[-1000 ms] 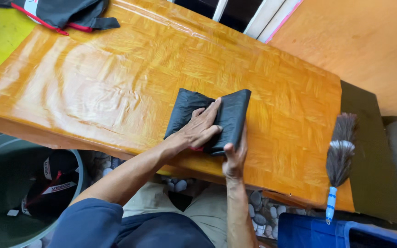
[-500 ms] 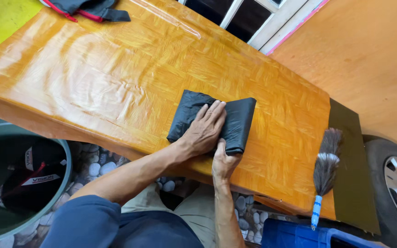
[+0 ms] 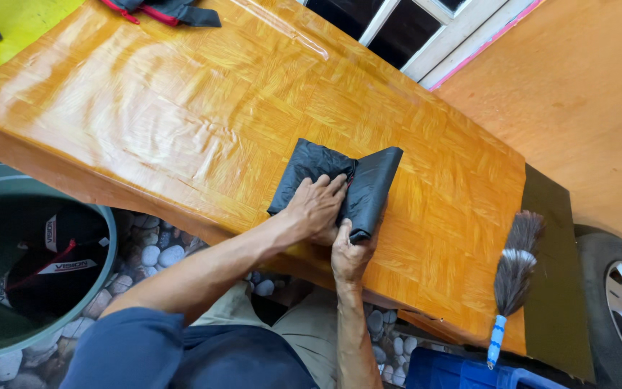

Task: The person folds a black and red fabric item by hand on a wooden table, then inserts it into a small black pouch with a red zipper.

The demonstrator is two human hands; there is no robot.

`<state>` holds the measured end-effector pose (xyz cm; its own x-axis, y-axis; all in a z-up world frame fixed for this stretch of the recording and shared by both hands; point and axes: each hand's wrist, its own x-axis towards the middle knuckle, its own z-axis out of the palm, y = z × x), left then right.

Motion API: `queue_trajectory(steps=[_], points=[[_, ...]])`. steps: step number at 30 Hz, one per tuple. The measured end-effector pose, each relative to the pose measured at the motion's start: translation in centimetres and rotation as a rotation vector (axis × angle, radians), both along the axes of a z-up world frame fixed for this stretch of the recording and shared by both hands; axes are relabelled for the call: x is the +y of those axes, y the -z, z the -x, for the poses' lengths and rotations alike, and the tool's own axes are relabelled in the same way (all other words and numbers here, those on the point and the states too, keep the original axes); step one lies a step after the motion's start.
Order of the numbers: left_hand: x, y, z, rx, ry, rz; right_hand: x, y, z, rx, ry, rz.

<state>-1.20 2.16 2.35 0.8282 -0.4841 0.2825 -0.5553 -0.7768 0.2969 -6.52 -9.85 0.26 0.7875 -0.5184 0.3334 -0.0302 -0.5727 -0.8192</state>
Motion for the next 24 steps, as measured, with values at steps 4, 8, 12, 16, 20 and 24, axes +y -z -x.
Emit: queue_trajectory(steps=[4,8,12,16,20,24], points=[[-1.4,-0.8,-3.9,0.171,0.04,-0.138,-3.0,3.9,-0.7,0.048,-0.029,-0.017],[0.1,-5.2,-7.7,0.777,0.22,-0.231,-3.4,4.3,-1.2,0.016,-0.073,-0.086],[2.1,-5.0,-10.0,1.192,0.279,0.165,-3.7,5.1,-0.6,0.02,-0.062,-0.157],[0.2,-1.9,-8.7,0.434,0.513,-0.24,-3.8,4.7,-0.6,0.044,-0.036,-0.176],[-1.3,0.0,-8.1,0.277,0.282,-0.374,-0.2,-1.5,0.2,0.078,-0.069,-0.106],[-1.8,0.6,-8.2,0.267,0.253,-0.389,0.1,-1.5,0.1,-0.009,-0.155,0.084]])
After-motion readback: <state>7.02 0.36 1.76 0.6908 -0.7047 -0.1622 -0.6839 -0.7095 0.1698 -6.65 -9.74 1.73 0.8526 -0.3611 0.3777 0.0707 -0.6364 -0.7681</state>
